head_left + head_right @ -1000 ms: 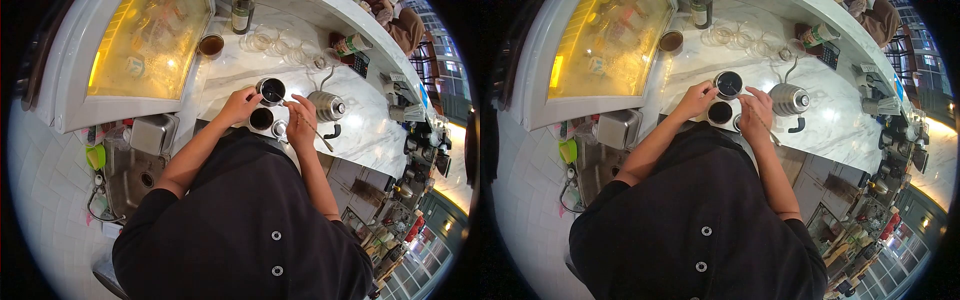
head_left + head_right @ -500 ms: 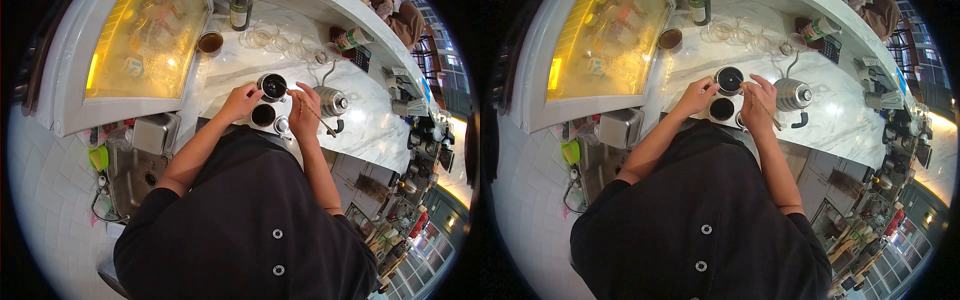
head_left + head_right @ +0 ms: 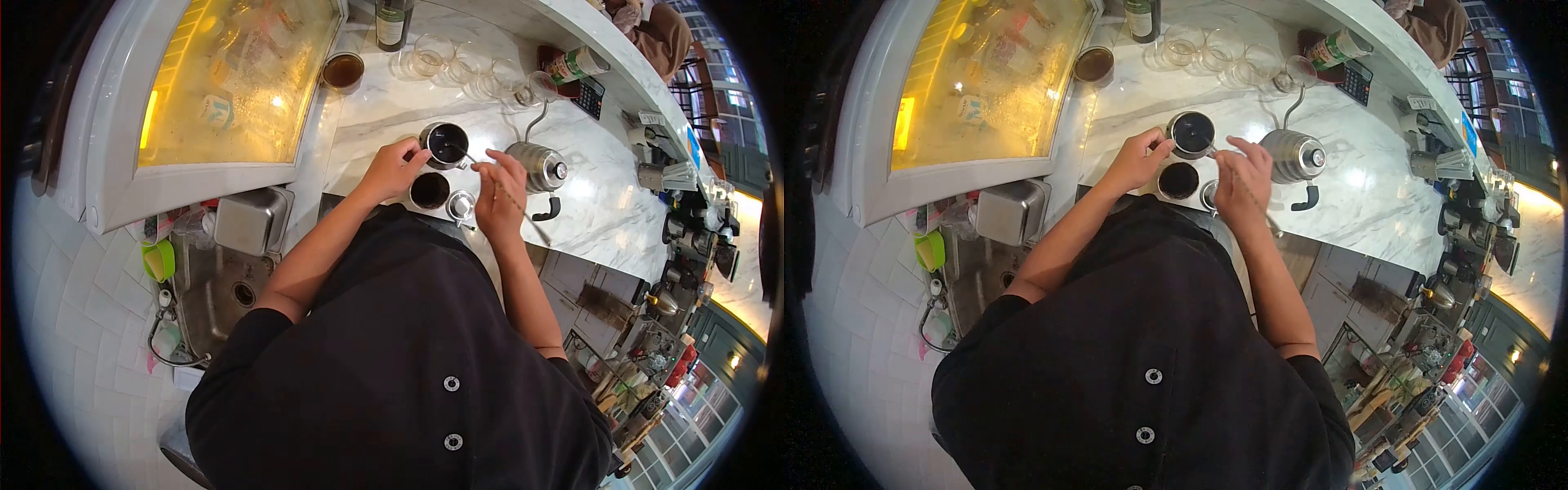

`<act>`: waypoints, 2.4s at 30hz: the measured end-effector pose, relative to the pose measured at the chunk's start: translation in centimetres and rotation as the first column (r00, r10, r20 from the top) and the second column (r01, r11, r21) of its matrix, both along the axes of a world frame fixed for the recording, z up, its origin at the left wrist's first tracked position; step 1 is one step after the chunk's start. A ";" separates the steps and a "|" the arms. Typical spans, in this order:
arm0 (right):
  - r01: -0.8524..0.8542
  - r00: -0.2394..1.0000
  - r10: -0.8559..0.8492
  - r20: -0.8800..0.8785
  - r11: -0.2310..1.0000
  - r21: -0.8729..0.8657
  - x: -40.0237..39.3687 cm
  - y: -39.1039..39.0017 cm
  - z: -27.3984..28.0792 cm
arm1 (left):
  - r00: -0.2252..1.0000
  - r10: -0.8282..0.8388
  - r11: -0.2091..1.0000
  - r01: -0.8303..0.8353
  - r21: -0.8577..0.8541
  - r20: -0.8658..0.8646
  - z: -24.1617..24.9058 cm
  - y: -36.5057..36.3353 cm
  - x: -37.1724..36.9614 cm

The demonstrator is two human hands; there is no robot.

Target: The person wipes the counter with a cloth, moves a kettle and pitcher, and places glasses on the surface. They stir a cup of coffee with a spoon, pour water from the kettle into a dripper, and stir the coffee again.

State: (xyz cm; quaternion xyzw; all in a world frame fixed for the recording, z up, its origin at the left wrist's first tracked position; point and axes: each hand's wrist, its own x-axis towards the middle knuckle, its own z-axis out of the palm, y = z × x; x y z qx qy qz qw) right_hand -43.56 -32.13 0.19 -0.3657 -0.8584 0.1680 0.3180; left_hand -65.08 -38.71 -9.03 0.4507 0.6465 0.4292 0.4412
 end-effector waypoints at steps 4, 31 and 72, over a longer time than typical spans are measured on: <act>-0.075 0.993 0.078 -0.084 0.997 0.031 -2.1 0.4 -0.3 | 0.999 0.005 1.000 -0.004 0.011 -0.042 0.3 0.0 0.0; 0.017 0.997 -0.015 -0.071 1.000 0.021 -0.9 1.2 0.0 | 1.000 0.004 0.999 -0.004 -0.041 0.003 -0.9 0.2 0.1; -0.110 0.994 0.111 0.022 0.994 -0.014 -1.4 0.7 0.9 | 0.998 0.025 1.000 -0.026 -0.017 -0.054 0.0 0.3 0.2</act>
